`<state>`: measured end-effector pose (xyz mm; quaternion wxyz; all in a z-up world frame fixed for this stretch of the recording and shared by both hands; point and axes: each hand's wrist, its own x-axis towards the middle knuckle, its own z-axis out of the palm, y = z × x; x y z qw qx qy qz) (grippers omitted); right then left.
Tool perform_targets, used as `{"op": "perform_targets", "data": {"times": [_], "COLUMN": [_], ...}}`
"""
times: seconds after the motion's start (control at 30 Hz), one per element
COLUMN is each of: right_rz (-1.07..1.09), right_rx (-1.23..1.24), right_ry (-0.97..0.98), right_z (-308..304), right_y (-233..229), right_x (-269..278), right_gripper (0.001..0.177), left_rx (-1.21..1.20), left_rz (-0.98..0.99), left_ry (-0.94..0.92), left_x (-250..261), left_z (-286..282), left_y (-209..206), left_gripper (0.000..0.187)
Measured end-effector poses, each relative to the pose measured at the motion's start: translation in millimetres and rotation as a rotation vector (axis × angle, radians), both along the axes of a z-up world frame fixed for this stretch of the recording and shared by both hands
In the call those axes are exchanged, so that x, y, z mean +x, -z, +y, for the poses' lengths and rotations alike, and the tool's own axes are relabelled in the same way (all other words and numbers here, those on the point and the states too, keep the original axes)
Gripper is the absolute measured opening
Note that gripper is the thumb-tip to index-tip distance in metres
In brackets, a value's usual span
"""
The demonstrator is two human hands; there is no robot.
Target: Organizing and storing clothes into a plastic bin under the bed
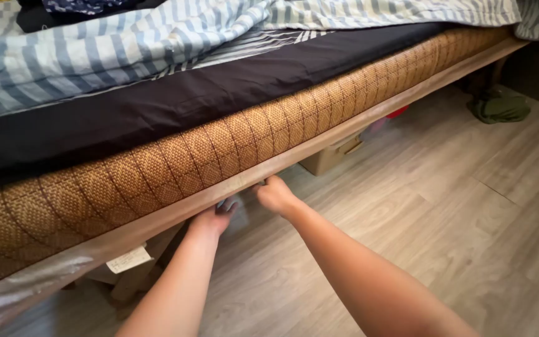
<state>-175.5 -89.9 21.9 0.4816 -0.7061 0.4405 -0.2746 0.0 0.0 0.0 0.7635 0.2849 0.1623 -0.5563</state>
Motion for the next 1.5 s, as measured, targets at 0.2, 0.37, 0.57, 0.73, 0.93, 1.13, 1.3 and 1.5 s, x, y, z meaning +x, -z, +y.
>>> {"op": "perform_targets", "data": {"times": [0.2,0.37,0.57,0.73,0.93,1.13,1.3,1.5], "right_rz": [-0.569,-1.088,-1.354,-1.417,-1.425,-1.397,-1.379,-1.294], "right_rx": [0.724,1.041,1.180,1.184,1.197,1.171,1.240,1.261], "right_ry": [0.041,0.180,0.199,0.177,0.139,0.153,0.184,0.136], "right_z": [30.6,51.5,50.6,58.0,39.3,35.8,39.3,29.1], "right_y": [-58.5,-97.2,-54.9,-44.9,-13.2,-6.2,-19.1,6.4], "right_x": [-7.2,-42.7,-62.0,-67.8,-75.8,-88.2,-90.6,-94.6], "right_gripper": [0.066,0.072,0.106,0.107,0.113,0.114,0.115,0.108], "left_rx": [-0.110,-0.153,-0.246,-0.350,-0.417,-0.418,-0.420,-0.370], "left_rz": [-0.003,0.148,0.132,0.118,0.075,-0.064,-0.014,0.050], "left_ry": [0.009,-0.162,-0.243,-0.159,-0.101,-0.042,0.037,0.039], "left_x": [-17.8,-29.9,-26.5,-10.1,6.0,8.5,-63.0,-145.7], "left_z": [-11.1,14.2,13.9,-16.2,-43.2,-56.6,-15.6,44.1], "left_y": [-10.7,-16.4,-13.9,14.3,52.1,77.2,93.6,46.8], "left_gripper": [0.055,0.056,0.062,0.064,0.066,0.056,0.033,0.057]}}
